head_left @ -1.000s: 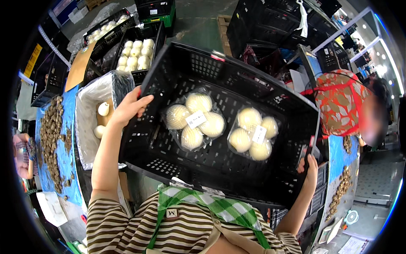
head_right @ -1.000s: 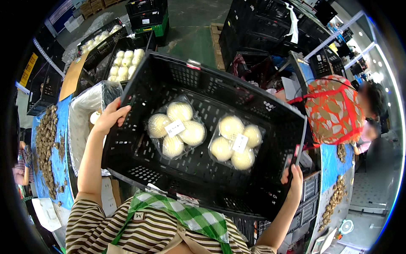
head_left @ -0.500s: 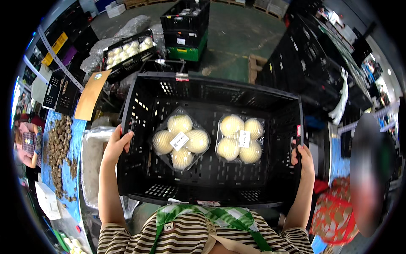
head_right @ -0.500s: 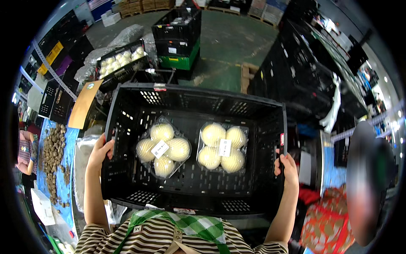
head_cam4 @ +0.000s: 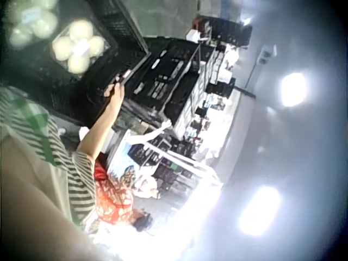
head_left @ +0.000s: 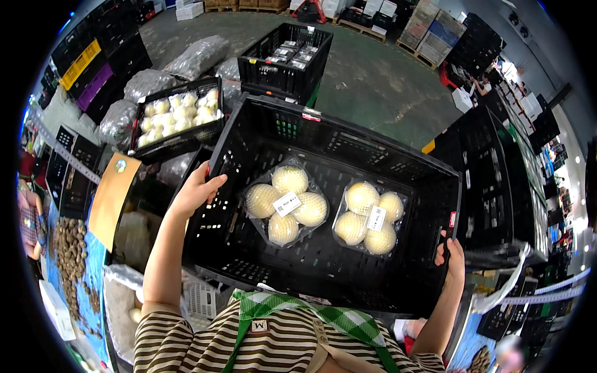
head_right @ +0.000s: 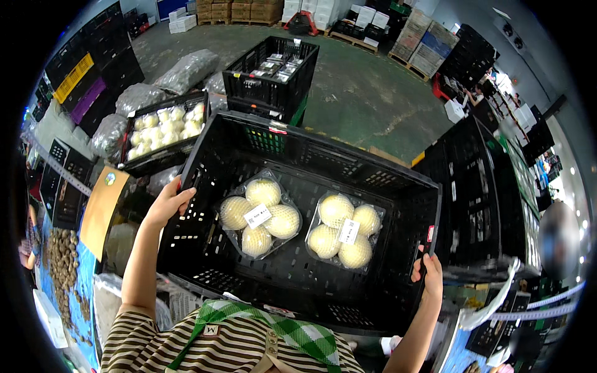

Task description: The person puts yellow pears into foam protective nets, places them into plastic containers, seals the containers using a manual blue tape dispenser, and arranges the finished packs into a large black plastic crate.

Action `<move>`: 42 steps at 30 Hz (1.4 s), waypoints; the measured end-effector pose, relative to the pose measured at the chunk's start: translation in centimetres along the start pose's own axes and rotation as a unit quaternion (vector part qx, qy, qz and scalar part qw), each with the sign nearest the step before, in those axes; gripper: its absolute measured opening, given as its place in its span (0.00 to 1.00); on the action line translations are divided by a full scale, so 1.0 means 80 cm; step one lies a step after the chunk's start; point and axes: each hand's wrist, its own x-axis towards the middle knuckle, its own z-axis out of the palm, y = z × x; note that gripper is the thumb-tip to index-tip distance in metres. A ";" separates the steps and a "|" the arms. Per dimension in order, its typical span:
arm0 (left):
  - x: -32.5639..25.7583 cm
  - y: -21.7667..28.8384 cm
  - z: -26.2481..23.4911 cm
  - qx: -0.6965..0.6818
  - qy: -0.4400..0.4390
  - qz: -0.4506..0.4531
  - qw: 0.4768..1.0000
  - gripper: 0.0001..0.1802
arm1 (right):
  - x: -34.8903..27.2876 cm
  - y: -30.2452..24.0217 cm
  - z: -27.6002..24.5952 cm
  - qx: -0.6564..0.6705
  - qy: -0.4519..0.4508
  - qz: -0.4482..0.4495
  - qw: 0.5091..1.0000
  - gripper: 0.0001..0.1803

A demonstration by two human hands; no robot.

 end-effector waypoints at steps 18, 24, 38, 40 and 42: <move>0.473 0.174 -0.037 -0.121 0.194 -0.063 0.971 0.11 | 0.698 -0.264 0.212 -0.072 -0.168 0.017 0.983 0.18; 0.570 0.185 -0.074 -0.182 0.273 -0.052 0.943 0.10 | 0.883 -0.327 0.351 -0.146 -0.259 -0.003 0.955 0.13; 0.706 0.166 -0.045 -0.255 0.513 -0.089 0.815 0.08 | 1.289 -0.397 0.726 -0.264 -0.514 -0.035 0.815 0.13; 0.724 0.173 -0.032 -0.255 0.532 -0.093 0.802 0.07 | 1.323 -0.390 0.781 -0.271 -0.546 -0.035 0.792 0.13; 0.734 0.163 -0.031 -0.238 0.557 -0.111 0.788 0.08 | 1.349 -0.390 0.822 -0.262 -0.578 -0.030 0.772 0.12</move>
